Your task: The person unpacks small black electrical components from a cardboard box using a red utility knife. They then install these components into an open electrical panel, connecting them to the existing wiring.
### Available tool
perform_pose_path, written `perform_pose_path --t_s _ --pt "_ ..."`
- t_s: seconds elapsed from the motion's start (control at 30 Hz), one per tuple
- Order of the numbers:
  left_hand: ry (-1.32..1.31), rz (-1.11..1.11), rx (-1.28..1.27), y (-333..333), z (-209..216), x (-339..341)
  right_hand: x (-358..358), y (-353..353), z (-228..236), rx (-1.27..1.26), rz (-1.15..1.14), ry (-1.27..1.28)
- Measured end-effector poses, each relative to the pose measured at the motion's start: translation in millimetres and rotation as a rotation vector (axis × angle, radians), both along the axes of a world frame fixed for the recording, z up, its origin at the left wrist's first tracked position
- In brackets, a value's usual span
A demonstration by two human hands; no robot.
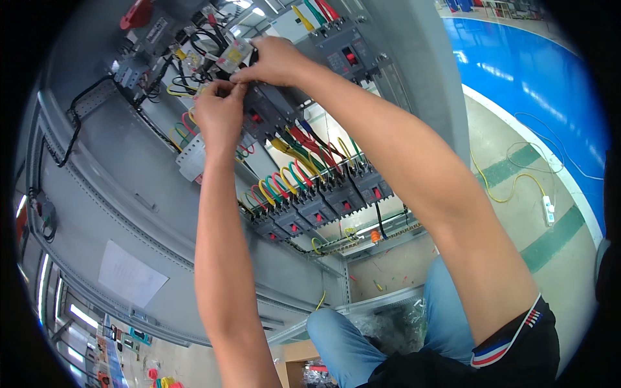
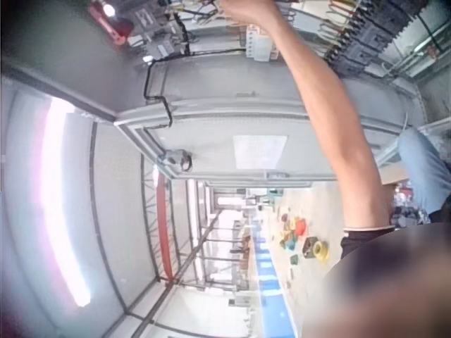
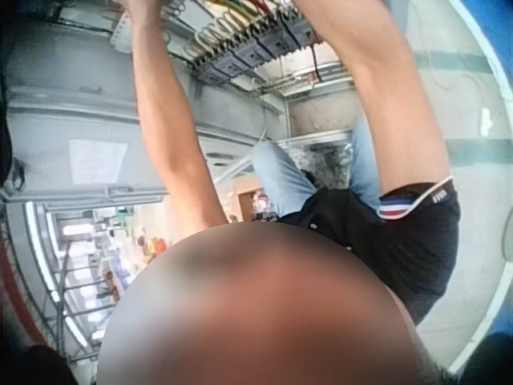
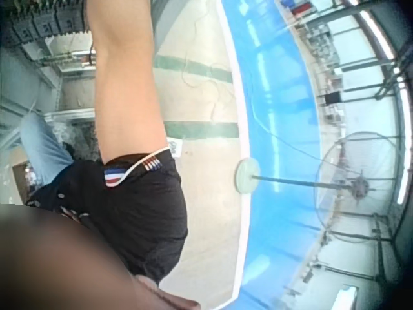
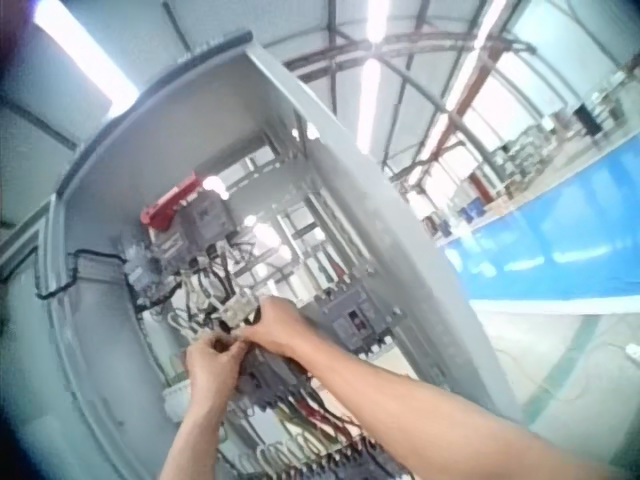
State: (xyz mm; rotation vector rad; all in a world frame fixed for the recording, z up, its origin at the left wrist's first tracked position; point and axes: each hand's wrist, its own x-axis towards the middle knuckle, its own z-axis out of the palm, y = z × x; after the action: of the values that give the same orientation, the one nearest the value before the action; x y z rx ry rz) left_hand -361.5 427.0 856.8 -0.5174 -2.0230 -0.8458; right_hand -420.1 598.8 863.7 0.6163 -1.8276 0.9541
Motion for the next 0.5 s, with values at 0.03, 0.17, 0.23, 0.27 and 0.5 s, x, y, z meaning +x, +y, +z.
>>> perform_pose_path --t_s 0.03,0.17,0.23,0.27,0.5 --pt "-0.019 -0.020 0.001 -2 -1 -2 -3 2 -5 0.000 0.030 0.027" --pt "-0.152 -0.102 0.152 -7 6 21 0 2 -11 -0.103 0.119 0.008" --pt "0.014 0.090 0.031 -4 15 26 6 -1 -10 -0.087 0.078 -0.034" --pt "0.138 0.211 -0.104 -6 21 23 10 -5 -9 -0.082 0.059 -0.060" --pt "0.156 0.399 -0.358 0 43 19 -1 -8 -4 -0.082 -0.051 -0.017"
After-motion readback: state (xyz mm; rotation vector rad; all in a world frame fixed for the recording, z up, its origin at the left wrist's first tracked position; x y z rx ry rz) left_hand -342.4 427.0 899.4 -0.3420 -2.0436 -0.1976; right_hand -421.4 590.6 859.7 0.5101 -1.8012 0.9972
